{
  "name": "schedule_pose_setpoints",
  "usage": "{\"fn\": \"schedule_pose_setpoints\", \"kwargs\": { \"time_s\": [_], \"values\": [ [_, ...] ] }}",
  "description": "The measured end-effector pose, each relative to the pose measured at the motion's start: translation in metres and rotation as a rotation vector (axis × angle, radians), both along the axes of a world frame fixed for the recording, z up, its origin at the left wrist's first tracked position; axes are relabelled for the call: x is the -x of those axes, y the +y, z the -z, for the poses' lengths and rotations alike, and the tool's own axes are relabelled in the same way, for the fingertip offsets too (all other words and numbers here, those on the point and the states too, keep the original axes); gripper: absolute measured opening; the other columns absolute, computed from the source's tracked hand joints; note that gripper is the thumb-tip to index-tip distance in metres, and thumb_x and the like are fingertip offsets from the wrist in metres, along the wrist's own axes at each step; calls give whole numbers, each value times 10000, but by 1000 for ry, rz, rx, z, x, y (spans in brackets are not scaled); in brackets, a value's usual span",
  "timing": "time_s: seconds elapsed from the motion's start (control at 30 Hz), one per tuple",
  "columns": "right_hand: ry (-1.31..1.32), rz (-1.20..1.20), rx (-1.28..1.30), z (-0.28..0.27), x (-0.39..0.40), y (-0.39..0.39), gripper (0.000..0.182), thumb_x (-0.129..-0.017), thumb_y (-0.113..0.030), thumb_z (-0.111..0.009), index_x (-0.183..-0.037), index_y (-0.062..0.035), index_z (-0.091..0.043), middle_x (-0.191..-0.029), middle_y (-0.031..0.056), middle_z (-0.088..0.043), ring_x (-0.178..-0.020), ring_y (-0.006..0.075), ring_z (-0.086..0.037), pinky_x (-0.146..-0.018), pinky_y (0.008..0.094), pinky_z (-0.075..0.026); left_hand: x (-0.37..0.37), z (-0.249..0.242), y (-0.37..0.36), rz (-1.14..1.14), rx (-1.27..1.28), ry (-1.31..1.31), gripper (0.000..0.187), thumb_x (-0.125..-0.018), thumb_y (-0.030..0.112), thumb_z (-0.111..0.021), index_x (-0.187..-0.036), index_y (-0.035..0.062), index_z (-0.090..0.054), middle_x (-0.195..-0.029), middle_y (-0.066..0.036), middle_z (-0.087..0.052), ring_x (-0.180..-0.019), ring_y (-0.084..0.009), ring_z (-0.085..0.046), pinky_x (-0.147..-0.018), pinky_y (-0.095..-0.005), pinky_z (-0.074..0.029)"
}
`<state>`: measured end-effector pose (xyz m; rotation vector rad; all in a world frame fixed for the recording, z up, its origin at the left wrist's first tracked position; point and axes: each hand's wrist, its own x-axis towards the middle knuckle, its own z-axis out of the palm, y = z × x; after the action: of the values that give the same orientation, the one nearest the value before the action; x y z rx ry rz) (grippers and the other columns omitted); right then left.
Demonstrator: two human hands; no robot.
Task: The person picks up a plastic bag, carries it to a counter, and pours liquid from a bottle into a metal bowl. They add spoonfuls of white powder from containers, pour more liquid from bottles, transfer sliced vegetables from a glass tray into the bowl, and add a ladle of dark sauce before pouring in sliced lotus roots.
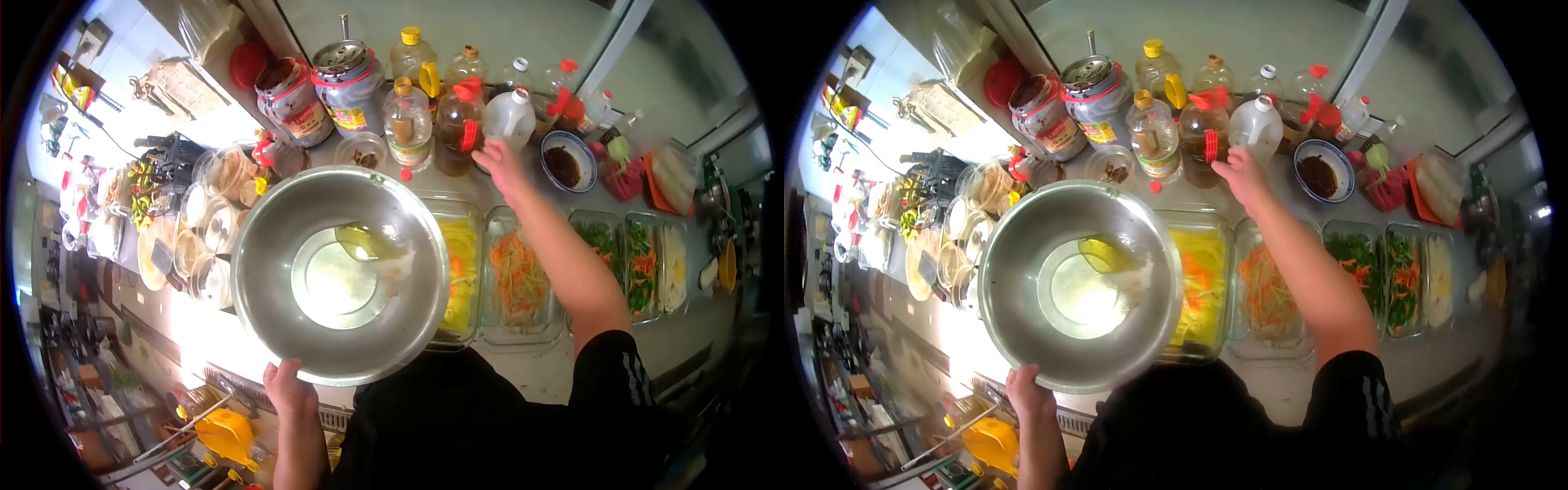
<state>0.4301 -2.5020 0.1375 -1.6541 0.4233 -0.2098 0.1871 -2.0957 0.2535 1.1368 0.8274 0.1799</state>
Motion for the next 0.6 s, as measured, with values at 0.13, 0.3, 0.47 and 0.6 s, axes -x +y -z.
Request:
{"fn": "schedule_pose_setpoints", "kwargs": {
  "time_s": [0.13,0.3,0.47,0.6],
  "values": [
    [-40,-33,28,12,76,-25,413,-802,-234,-714,-1109,-8,-553,-1115,137,-626,-1041,184,-584,-886,296,-442,-5,-2,-12,136,-2,-53,200,-776,-56,-495,-959,-46,-574,-915,-97,-626,-820,-170,-591,-777,-267,-455],
    [68,133,-25,5,201,-42,303,-826,-188,-675,-1061,-21,-582,-1000,87,-645,-899,151,-595,-759,269,-460,-8,2,-13,288,11,-207,204,-793,-33,-506,-982,-44,-584,-940,-84,-630,-869,-153,-589,-811,-264,-444],
    [156,449,-94,0,352,-30,145,-856,-152,-606,-958,-48,-608,-871,19,-621,-778,111,-573,-694,265,-456,3,-3,-15,508,22,-271,198,-794,-35,-501,-969,-37,-594,-956,-94,-636,-879,-168,-600,-809,-276,-455],
    [228,546,-100,10,483,-1,144,-857,-149,-626,-940,-32,-615,-812,15,-613,-711,97,-552,-628,245,-447,13,13,-36,645,78,-294,187,-788,-37,-505,-948,-32,-602,-956,-104,-640,-855,-181,-610,-786,-285,-470]
  ]
}}
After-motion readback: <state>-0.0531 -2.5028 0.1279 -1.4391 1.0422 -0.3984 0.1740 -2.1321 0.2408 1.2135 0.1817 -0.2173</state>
